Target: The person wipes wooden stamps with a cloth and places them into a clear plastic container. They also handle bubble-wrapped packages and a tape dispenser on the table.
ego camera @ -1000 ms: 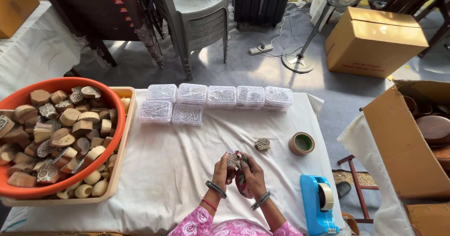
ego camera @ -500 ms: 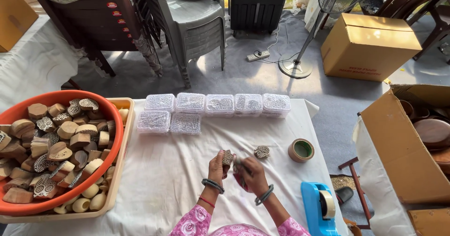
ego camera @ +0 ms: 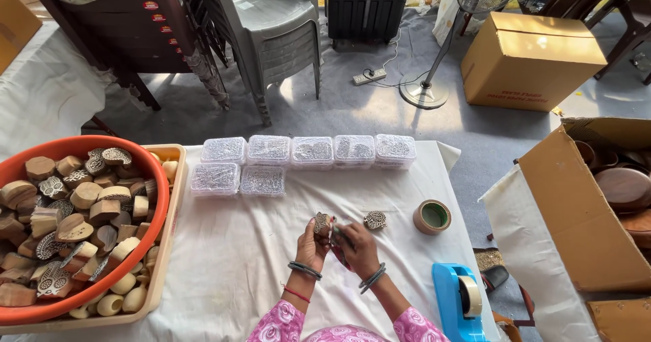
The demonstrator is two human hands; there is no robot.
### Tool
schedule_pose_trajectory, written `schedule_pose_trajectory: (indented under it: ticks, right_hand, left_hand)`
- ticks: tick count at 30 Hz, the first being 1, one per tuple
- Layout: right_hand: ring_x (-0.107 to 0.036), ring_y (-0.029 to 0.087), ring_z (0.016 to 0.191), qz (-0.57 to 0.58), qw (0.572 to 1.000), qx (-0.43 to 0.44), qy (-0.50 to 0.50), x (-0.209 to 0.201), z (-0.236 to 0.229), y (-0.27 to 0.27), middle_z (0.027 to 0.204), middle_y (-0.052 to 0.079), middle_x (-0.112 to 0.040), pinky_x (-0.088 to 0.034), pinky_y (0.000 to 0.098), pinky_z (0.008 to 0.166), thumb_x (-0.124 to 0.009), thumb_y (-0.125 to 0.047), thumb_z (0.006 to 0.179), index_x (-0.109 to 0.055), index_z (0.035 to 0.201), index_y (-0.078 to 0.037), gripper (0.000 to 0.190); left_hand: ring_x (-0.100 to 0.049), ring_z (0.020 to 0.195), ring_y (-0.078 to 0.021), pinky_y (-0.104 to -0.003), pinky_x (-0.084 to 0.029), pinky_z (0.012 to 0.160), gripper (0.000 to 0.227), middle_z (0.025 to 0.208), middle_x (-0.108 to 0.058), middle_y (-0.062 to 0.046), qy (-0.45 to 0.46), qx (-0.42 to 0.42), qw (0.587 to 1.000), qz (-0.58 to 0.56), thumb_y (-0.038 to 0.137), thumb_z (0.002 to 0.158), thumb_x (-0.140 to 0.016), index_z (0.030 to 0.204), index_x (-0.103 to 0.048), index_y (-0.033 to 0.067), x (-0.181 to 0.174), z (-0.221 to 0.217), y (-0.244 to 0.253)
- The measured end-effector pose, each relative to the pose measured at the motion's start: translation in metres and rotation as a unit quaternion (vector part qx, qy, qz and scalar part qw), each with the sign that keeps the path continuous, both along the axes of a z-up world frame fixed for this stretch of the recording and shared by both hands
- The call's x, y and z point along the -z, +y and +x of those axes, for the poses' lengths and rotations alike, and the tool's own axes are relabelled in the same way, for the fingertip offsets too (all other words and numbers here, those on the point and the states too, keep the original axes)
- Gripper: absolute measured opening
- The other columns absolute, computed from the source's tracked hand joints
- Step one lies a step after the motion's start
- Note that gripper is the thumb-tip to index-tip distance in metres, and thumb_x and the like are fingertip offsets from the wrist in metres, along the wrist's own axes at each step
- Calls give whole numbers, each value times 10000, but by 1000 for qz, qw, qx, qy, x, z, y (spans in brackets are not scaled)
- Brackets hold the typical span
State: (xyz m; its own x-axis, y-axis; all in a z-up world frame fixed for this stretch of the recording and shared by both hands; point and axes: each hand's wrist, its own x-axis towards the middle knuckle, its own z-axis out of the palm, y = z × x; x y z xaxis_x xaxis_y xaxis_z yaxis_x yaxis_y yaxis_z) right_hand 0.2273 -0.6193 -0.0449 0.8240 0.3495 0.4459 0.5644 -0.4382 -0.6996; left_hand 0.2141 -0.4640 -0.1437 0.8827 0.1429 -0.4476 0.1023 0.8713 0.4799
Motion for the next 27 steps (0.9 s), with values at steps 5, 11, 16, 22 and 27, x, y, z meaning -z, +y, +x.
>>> schedule_pose_trajectory:
  ticks: [5, 11, 16, 22, 27]
  right_hand:
    - [-698, 248, 816, -26, 987, 72, 139, -10, -1, -9, 901, 98, -698, -550, 369, 734, -728, -143, 891, -760, 1163, -129, 273]
    - [-682, 276, 853, 24, 999, 33, -22, -27, -14, 8, 995, 87, -691, -554, 392, 723, -726, -132, 865, -724, 1222, -111, 358]
    - [-654, 293, 812, -126, 991, -12, -38, -9, -16, -2, 905, 75, -695, -527, 423, 702, -752, -180, 865, -753, 1187, -144, 324]
    - [-696, 183, 835, 90, 972, 63, 206, 20, -4, -2, 949, 68, -706, -556, 339, 751, -667, -137, 915, -702, 1249, -98, 338]
    - [-669, 173, 951, 171, 958, 30, 229, 35, 6, -1, 1050, 78, -673, -547, 295, 841, -624, -55, 953, -697, 1270, -45, 325]
  left_hand:
    - [-682, 709, -161, -294, -584, 618, 271, 867, -729, -70, -4, -20, 1000, 5, 306, 962, -661, 1113, -683, 83, -25, -7, 10]
    - [-717, 798, -166, -300, -619, 693, 229, 929, -755, -63, 14, -9, 1000, -9, 235, 960, -652, 1103, -678, 58, -21, -8, 1]
    - [-690, 757, -178, -303, -572, 650, 240, 874, -743, -67, 50, -52, 997, -5, 253, 988, -684, 1110, -678, 46, 35, -7, 14]
    - [-719, 863, -192, -339, -622, 766, 317, 985, -739, -32, 40, -22, 999, 14, 169, 871, -664, 1183, -610, 153, -37, -21, 4]
    - [-665, 919, -134, -299, -589, 781, 395, 1053, -698, -39, 1, 88, 987, 138, 87, 911, -721, 1288, -603, 90, -12, -22, 5]
